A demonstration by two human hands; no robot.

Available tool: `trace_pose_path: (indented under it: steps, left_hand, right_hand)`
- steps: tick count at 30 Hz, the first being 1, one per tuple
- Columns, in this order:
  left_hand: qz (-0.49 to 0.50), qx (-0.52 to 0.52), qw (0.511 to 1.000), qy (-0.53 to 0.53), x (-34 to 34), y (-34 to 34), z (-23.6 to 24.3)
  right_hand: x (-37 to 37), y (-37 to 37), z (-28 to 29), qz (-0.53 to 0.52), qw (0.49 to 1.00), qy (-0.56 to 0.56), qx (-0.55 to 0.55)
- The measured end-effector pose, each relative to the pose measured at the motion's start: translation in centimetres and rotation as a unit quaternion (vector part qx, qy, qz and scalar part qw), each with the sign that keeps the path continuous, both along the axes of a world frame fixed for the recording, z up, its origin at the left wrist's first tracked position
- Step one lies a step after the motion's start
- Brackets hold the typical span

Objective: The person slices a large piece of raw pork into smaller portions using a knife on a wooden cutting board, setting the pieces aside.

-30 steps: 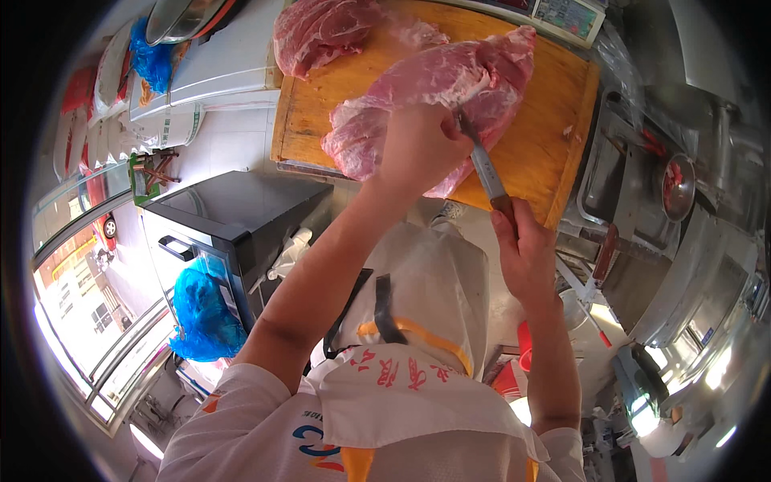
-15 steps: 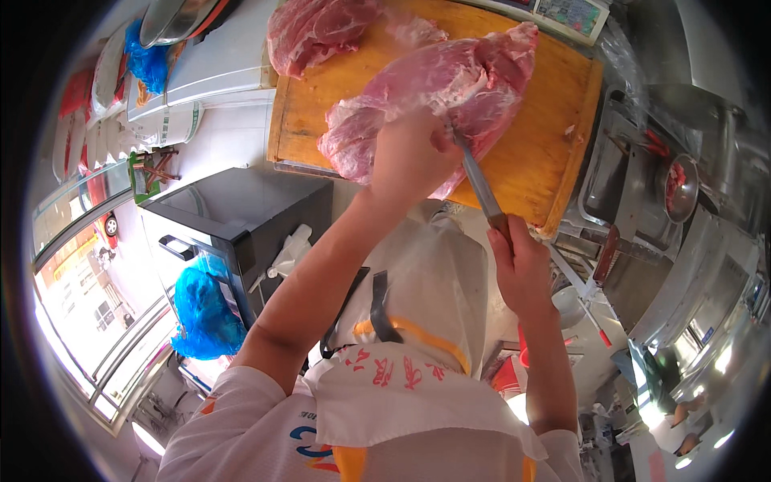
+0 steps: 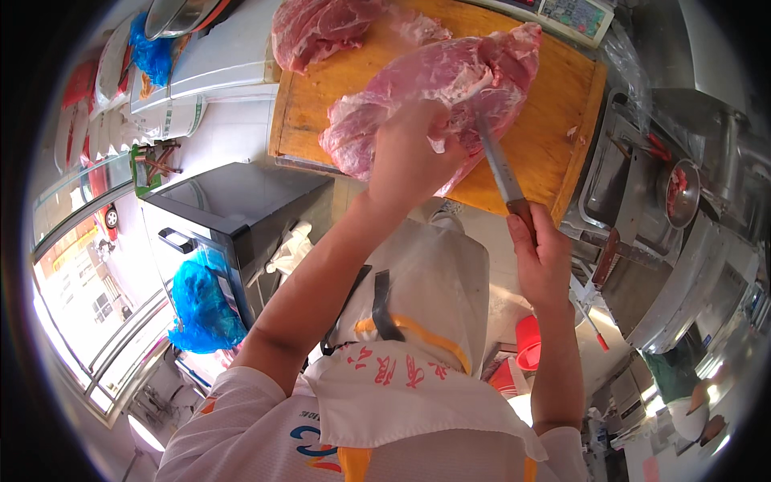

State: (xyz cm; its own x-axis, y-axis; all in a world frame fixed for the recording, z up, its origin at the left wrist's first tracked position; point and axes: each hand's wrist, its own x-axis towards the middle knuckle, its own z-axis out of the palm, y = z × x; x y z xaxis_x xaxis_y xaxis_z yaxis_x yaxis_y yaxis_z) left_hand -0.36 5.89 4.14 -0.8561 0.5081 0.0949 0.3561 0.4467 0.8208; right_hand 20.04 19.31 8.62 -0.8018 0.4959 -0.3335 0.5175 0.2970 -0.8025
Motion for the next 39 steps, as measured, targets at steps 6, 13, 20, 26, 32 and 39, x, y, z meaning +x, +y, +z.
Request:
trace_pose_path:
  steps: [6, 13, 20, 26, 32, 39]
  left_hand:
    - [-0.005, -0.092, 0.994, 0.054, 0.2, 0.8, -1.4]
    - [-0.001, -0.135, 0.991, 0.022, -0.2, 2.1, -1.5]
    - [-0.04, -0.144, 0.989, 0.004, -1.0, 1.5, -1.1]
    - [-0.049, -0.118, 0.992, -0.02, -1.1, 1.0, -1.0]
    - [-0.029, -0.102, 0.994, -0.021, -0.9, 1.1, -0.8]
    - [-0.019, -0.099, 0.995, -0.001, -0.8, 0.9, -1.5]
  right_hand:
    - [1.8, 0.3, -0.6, -0.036, 0.999, -0.002, -0.016]
    - [1.6, 0.3, -0.6, -0.024, 0.999, 0.021, 0.0]
    - [0.9, 1.2, -0.2, 0.023, 0.999, 0.024, 0.008]
    - [-0.1, 1.6, 0.3, 0.057, 0.998, 0.002, 0.0]
    - [-0.2, 1.0, -0.3, 0.078, 0.996, -0.035, 0.03]
    - [-0.9, -0.3, 0.1, 0.074, 0.996, -0.056, 0.001]
